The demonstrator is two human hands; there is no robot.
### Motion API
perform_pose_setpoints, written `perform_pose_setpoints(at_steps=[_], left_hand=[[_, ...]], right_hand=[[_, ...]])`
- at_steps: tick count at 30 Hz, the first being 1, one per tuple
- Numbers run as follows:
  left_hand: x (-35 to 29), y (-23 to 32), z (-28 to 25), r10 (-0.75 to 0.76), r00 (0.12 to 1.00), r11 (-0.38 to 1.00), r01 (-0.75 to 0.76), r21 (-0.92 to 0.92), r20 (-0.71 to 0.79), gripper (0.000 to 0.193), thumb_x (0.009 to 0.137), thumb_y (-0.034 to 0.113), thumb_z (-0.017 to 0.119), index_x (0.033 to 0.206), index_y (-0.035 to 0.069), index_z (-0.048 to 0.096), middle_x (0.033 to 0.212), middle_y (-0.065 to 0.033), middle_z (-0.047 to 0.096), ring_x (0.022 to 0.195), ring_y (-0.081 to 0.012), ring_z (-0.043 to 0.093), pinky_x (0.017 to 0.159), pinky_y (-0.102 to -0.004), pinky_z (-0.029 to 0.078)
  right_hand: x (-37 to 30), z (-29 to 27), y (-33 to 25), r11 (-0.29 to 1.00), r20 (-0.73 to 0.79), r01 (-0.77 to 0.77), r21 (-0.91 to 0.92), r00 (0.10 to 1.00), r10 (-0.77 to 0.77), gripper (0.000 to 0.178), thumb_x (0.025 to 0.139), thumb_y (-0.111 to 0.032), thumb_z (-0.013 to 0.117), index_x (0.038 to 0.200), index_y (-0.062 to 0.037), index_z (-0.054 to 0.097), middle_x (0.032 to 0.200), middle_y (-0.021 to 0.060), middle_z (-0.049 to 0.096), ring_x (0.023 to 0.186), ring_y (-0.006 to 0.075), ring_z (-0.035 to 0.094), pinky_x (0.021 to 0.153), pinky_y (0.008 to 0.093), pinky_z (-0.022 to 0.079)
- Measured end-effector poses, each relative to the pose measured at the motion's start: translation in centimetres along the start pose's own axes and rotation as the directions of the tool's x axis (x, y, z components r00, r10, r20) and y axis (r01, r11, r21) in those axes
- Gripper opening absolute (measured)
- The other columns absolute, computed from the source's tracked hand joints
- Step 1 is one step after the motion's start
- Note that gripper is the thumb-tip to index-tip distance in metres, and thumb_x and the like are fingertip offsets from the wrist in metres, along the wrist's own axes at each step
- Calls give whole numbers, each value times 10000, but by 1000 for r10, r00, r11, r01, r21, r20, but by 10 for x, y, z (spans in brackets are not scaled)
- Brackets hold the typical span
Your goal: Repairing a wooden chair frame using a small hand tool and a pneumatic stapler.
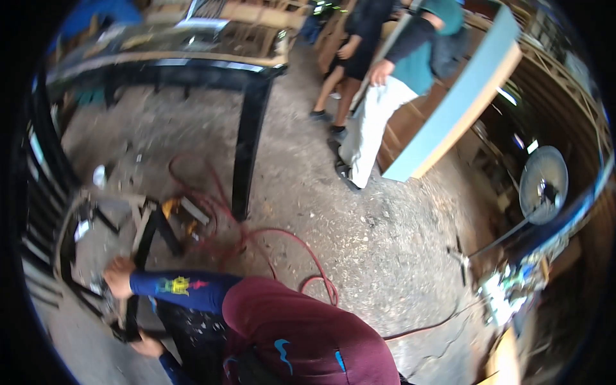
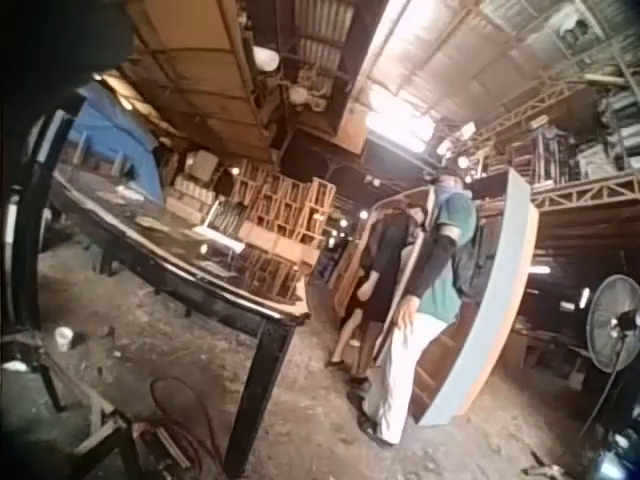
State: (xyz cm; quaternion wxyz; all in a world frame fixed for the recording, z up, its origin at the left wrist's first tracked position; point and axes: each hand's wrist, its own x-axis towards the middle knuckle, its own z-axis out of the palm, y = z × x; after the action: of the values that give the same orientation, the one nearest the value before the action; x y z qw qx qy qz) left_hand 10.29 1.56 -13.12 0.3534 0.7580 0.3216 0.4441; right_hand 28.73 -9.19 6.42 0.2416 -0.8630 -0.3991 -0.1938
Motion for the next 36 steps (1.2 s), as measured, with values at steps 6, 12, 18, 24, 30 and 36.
perform_pose_setpoints(at_steps=[6,12,18,24,30,36], left_hand=[[-2,36,-6,-223,972,950,233,-209,70,527,778,96,724,1244,-116,600,1200,-256,665,1061,-359,637,971,-449,489],[-13,38,-9,-19,991,994,34,107,-132,578,783,349,831,1050,-121,628,971,-263,667,853,-404,633,813,-480,526],[10,116,-16,-234,943,963,259,-78,238,948,748,238,824,1537,32,339,1555,-273,369,1432,-378,398,1157,-449,353],[15,127,-27,-40,996,918,69,-390,82,892,759,-27,631,1572,28,267,1265,-234,652,1152,-303,661,954,-319,493],[13,117,-32,-32,995,910,69,-408,97,872,758,-25,651,1558,23,308,1188,-250,677,1073,-332,698,923,-321,507],[16,114,-26,-48,995,893,84,-442,92,869,749,-38,639,1555,16,317,1283,-214,657,1156,-260,660,967,-289,468]], right_hand=[[6,-28,-6,999,334,28,21,942,-33,238,696,-271,632,787,-88,753,894,141,738,943,287,703,883,408,486],[15,-34,-12,992,409,-25,125,912,-29,214,721,-254,611,734,-88,745,886,149,731,889,316,702,777,471,526],[31,-71,10,982,643,173,77,744,-182,319,813,-396,659,940,-131,781,1099,117,721,1009,347,681,884,457,540],[27,-49,0,999,695,-32,-28,718,42,404,968,-457,512,1181,-177,709,1215,154,680,1144,382,623,975,480,487],[31,-57,-14,995,778,-85,-61,620,101,479,964,-465,547,1263,-117,682,1265,169,669,1219,363,596,1022,427,457],[28,-55,-11,998,706,-61,-10,706,50,356,962,-419,545,1107,-139,709,1132,180,687,1068,412,629,880,483,502]])
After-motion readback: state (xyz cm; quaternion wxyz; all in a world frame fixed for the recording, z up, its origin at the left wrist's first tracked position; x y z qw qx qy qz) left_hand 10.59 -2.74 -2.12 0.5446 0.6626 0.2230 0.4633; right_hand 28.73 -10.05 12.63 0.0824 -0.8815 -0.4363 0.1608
